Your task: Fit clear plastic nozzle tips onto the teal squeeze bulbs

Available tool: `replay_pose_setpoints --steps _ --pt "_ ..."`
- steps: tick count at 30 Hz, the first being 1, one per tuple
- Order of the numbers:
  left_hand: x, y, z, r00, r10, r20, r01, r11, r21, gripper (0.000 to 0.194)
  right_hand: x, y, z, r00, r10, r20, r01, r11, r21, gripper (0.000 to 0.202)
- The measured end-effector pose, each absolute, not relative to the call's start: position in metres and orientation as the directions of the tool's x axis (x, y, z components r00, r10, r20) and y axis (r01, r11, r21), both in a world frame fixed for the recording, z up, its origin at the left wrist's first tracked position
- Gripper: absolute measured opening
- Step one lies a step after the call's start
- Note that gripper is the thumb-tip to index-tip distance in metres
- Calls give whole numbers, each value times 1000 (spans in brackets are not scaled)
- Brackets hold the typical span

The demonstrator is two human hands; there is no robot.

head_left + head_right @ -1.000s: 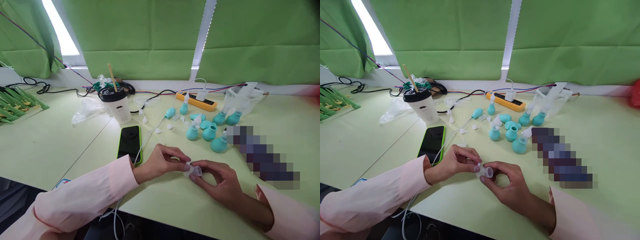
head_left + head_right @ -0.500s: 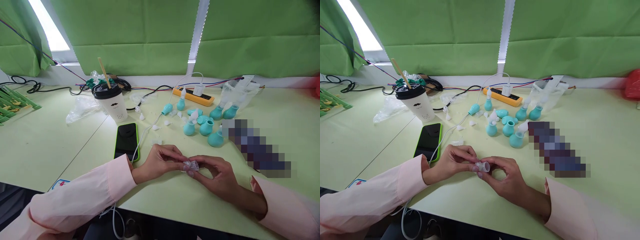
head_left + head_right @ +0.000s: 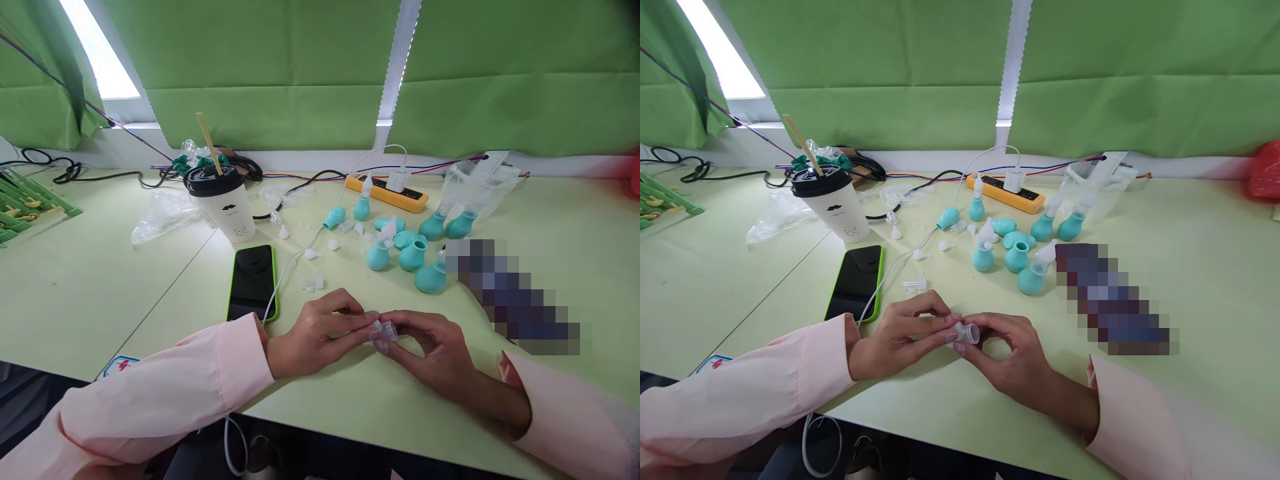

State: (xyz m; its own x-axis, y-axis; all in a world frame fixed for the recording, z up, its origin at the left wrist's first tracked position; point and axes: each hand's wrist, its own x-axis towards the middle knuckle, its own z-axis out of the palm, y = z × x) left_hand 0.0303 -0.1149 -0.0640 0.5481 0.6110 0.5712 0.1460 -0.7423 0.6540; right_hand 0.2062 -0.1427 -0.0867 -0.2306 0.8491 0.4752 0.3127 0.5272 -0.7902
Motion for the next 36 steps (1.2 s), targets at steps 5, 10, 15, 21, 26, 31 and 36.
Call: replay_pose_setpoints --steps 5,10,15,21,26,31,36 --pt "28 -114 -62 597 415 686 210 -907 366 20 206 -142 -87 -208 897 390 294 438 -850 11" --pt "29 -113 -64 645 342 684 178 -937 301 26 205 -143 -85 -190 910 368 300 410 -861 11" --pt "27 -114 -61 675 477 563 126 -826 549 32 206 -145 -85 -181 899 398 299 436 -849 9" --pt "27 -116 -58 677 531 510 97 -751 653 35 206 -142 -86 -175 894 412 295 447 -844 11" --pt "27 -120 -59 598 575 558 137 -760 636 41 206 -137 -89 -175 876 449 304 482 -822 13" --pt "28 -119 -64 607 485 630 138 -845 517 41 206 -137 -89 -202 859 471 338 513 -789 13" --pt "27 -119 -64 658 477 582 158 -844 513 44 206 -139 -87 -207 845 493 379 534 -755 14"
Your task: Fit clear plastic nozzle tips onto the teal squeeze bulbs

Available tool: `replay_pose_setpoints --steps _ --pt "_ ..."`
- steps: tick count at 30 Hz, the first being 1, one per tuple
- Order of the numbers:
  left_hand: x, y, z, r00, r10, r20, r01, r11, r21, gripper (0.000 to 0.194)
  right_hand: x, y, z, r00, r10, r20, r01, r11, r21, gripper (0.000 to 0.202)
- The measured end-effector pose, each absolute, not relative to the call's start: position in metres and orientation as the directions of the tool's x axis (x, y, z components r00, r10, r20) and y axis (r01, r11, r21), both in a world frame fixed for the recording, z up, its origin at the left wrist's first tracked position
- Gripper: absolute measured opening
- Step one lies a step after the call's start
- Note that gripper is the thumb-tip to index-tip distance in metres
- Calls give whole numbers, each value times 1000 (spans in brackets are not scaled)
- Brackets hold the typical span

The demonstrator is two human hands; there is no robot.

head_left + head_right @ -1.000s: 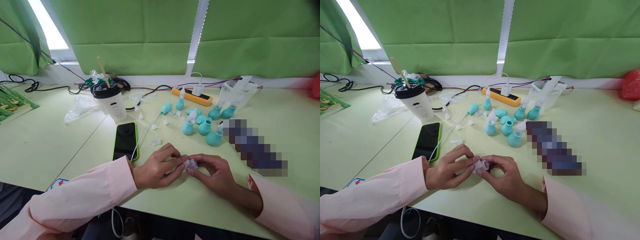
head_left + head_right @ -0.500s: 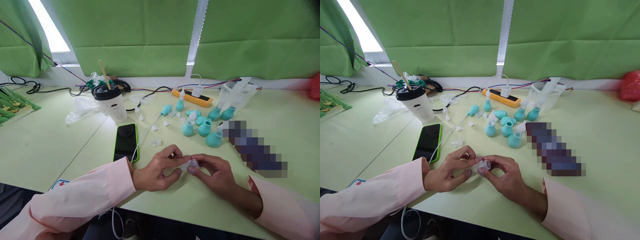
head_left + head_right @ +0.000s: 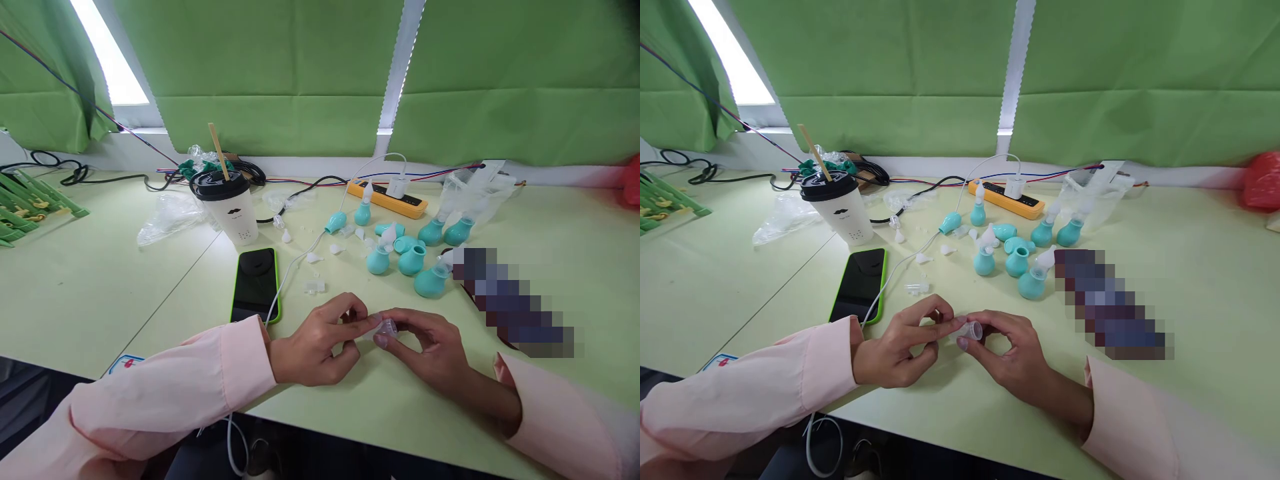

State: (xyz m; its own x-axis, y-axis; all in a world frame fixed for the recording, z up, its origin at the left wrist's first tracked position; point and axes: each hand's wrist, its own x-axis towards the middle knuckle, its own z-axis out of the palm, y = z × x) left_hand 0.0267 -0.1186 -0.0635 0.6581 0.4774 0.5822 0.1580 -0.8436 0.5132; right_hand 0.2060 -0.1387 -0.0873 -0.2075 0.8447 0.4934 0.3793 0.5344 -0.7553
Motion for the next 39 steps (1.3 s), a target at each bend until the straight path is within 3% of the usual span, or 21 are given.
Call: replay_pose_setpoints --steps 10,15,18,22,24,27,35,37,39 --pt "28 -119 -64 678 472 563 128 -830 542 45 206 -139 -87 -176 857 485 382 514 -768 12" --pt "21 -106 -44 749 486 451 194 -811 553 39 205 -138 -86 -164 891 422 374 452 -810 10" --pt "12 -76 -28 658 622 425 436 -774 459 40 204 -138 -85 -169 889 425 368 457 -810 9" --pt "8 -17 -22 531 753 389 786 -609 105 41 204 -139 -83 -213 873 438 387 487 -783 9" --pt "11 9 -25 532 787 313 828 -561 1 46 204 -139 -82 -232 865 445 399 502 -767 9" --pt "23 36 -34 545 816 192 833 -553 -16 47 204 -138 -81 -253 851 460 417 525 -742 9" --pt "35 54 -47 425 879 215 865 -465 191 36 204 -137 -79 -277 839 468 420 544 -726 9" --pt "32 48 -44 345 891 296 834 -436 339 35 204 -136 -79 -292 828 478 404 560 -723 10" --pt "31 36 -39 231 914 334 690 -396 606 36 205 -135 -79 -297 820 489 380 571 -727 11"
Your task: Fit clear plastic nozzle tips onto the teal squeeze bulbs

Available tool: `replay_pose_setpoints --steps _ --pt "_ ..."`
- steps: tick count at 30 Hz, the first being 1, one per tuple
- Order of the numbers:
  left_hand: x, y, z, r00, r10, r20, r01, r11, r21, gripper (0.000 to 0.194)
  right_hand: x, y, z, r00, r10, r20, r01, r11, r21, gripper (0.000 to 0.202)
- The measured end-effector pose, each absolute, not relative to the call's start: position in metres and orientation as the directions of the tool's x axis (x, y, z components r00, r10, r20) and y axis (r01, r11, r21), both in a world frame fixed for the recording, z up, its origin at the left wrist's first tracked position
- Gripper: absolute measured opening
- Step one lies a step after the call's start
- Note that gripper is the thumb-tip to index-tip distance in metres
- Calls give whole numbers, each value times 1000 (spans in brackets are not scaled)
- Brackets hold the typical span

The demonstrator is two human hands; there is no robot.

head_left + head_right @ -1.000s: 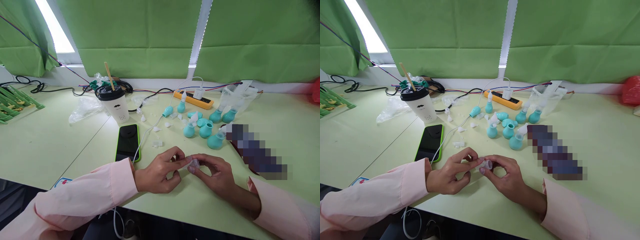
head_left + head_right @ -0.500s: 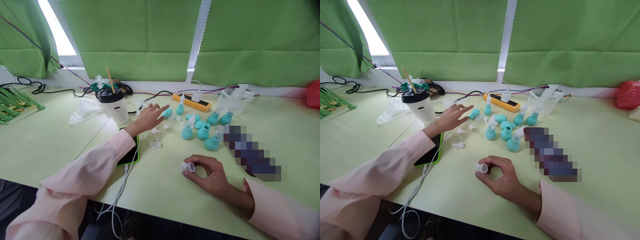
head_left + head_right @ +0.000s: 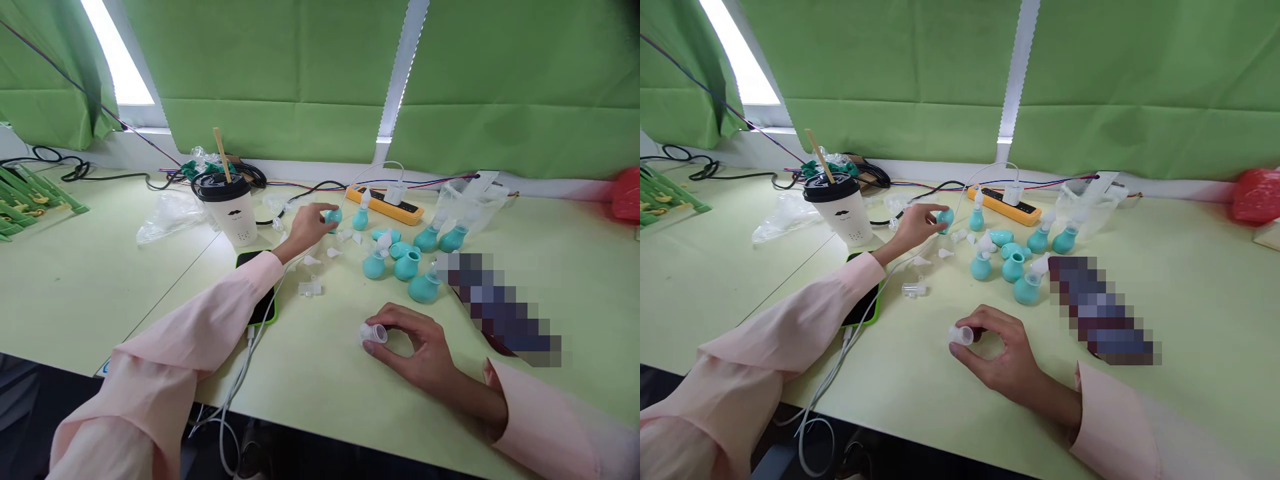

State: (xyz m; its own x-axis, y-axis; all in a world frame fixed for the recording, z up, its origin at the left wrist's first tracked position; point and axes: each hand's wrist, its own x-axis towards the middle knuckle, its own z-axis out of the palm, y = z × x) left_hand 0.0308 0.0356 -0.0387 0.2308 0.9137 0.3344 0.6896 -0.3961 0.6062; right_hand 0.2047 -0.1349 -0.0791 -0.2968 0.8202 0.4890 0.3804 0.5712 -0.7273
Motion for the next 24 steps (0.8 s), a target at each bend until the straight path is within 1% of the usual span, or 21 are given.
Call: replay_pose_setpoints --steps 1,2,3,4,5,6,8,10,12,15,17,19,21,23,24 --pt "31 26 -35 187 933 308 560 -359 746 40 205 -134 -79 -292 821 490 366 569 -736 12" --pt "32 15 -32 170 954 247 398 -296 868 43 205 -134 -80 -283 828 484 351 559 -752 12" --pt "33 2 -29 176 968 179 221 -216 951 48 205 -134 -81 -272 842 466 331 537 -776 12" --pt "35 -12 -26 192 975 115 62 -129 990 50 205 -135 -81 -263 860 437 306 504 -808 11" --pt "36 -26 -24 233 971 59 -65 -45 997 51 205 -135 -82 -255 880 401 274 464 -842 11" --pt "38 -39 -24 274 962 13 -154 30 988 51 205 -136 -82 -253 898 361 241 420 -875 11" --pt "40 -63 -26 354 934 -44 -255 141 957 49 204 -137 -83 -251 922 295 187 345 -920 11" --pt "40 -80 -30 433 898 -75 -287 216 933 47 204 -138 -83 -234 935 266 172 309 -935 11" --pt "39 -89 -35 464 882 -84 -289 240 927 48 203 -138 -83 -209 942 264 180 303 -936 10" --pt "35 -95 -39 449 891 -62 -295 213 931 60 203 -138 -83 -187 944 271 196 306 -932 9" --pt "33 -98 -40 444 894 -55 -299 205 932 62 203 -137 -83 -182 945 270 211 306 -929 10" --pt "31 -100 -41 454 889 -65 -290 216 932 53 204 -136 -83 -187 938 291 226 329 -917 8" --pt "31 -101 -44 453 889 -63 -281 209 937 42 205 -134 -83 -172 917 360 231 393 -890 6" --pt "30 -101 -48 436 898 -57 -272 192 943 36 205 -133 -83 -112 900 420 237 435 -869 7" --pt "30 -100 -50 425 903 -63 -269 193 944 35 205 -133 -83 -63 906 418 232 421 -877 10"
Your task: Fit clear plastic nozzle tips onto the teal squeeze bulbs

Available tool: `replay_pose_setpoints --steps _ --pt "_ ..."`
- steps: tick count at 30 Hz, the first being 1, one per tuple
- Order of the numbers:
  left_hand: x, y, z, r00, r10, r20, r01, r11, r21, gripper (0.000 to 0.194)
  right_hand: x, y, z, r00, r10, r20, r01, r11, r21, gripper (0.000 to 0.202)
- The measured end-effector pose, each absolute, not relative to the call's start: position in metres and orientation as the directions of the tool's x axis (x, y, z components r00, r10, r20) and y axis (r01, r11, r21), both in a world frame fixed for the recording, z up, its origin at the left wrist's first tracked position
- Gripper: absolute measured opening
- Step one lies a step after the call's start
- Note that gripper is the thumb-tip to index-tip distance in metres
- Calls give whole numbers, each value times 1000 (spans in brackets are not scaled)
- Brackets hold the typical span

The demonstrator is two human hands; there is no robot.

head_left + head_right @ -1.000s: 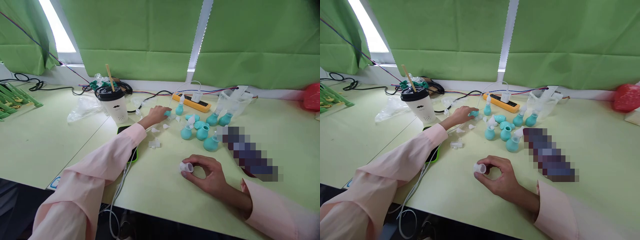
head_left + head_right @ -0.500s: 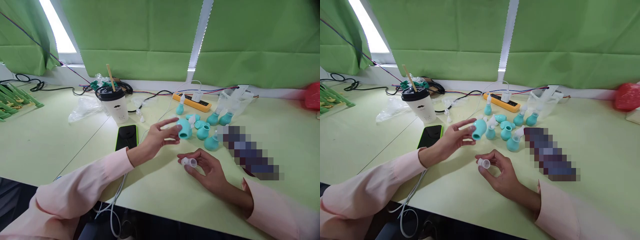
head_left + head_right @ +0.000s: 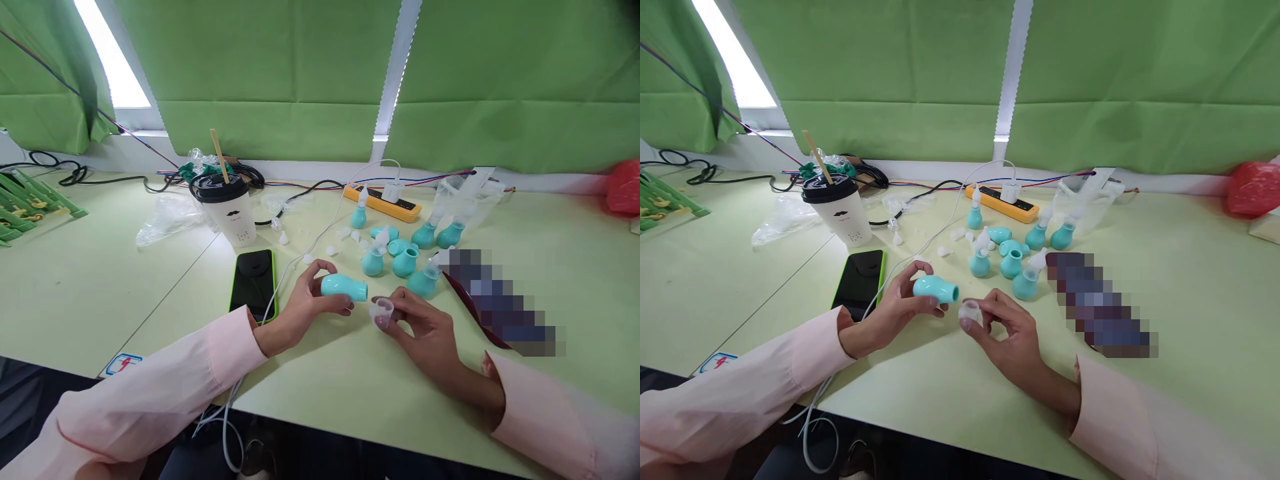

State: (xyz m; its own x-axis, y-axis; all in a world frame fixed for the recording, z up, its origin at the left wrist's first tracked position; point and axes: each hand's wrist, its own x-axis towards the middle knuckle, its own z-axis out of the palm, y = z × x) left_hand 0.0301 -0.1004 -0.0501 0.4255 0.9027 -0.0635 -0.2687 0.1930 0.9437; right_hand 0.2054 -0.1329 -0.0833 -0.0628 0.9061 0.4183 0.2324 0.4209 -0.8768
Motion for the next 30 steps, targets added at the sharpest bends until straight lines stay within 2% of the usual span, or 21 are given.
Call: replay_pose_setpoints --steps 4,6,10,13,18,23,30 --pt "31 -98 -56 430 895 -121 -228 237 944 36 205 -135 -83 67 949 309 67 304 -950 13" --pt "32 -98 -57 467 875 -129 -175 234 956 34 204 -136 -84 34 953 302 13 302 -953 13" --pt "33 -100 -57 531 840 -113 -86 186 979 29 205 -138 -84 -98 954 283 36 287 -957 13" --pt "32 -101 -57 549 830 -99 -51 151 987 29 205 -138 -84 -111 955 274 36 280 -959 12" --pt "28 -98 -60 586 809 -47 36 32 999 32 206 -137 -83 -9 950 312 180 309 -934 16" --pt "26 -95 -64 606 795 -13 93 -55 994 34 208 -135 -83 -43 928 371 299 366 -881 15" --pt "26 -97 -63 612 790 -22 96 -47 994 33 207 -135 -79 -115 788 605 479 577 -661 14"
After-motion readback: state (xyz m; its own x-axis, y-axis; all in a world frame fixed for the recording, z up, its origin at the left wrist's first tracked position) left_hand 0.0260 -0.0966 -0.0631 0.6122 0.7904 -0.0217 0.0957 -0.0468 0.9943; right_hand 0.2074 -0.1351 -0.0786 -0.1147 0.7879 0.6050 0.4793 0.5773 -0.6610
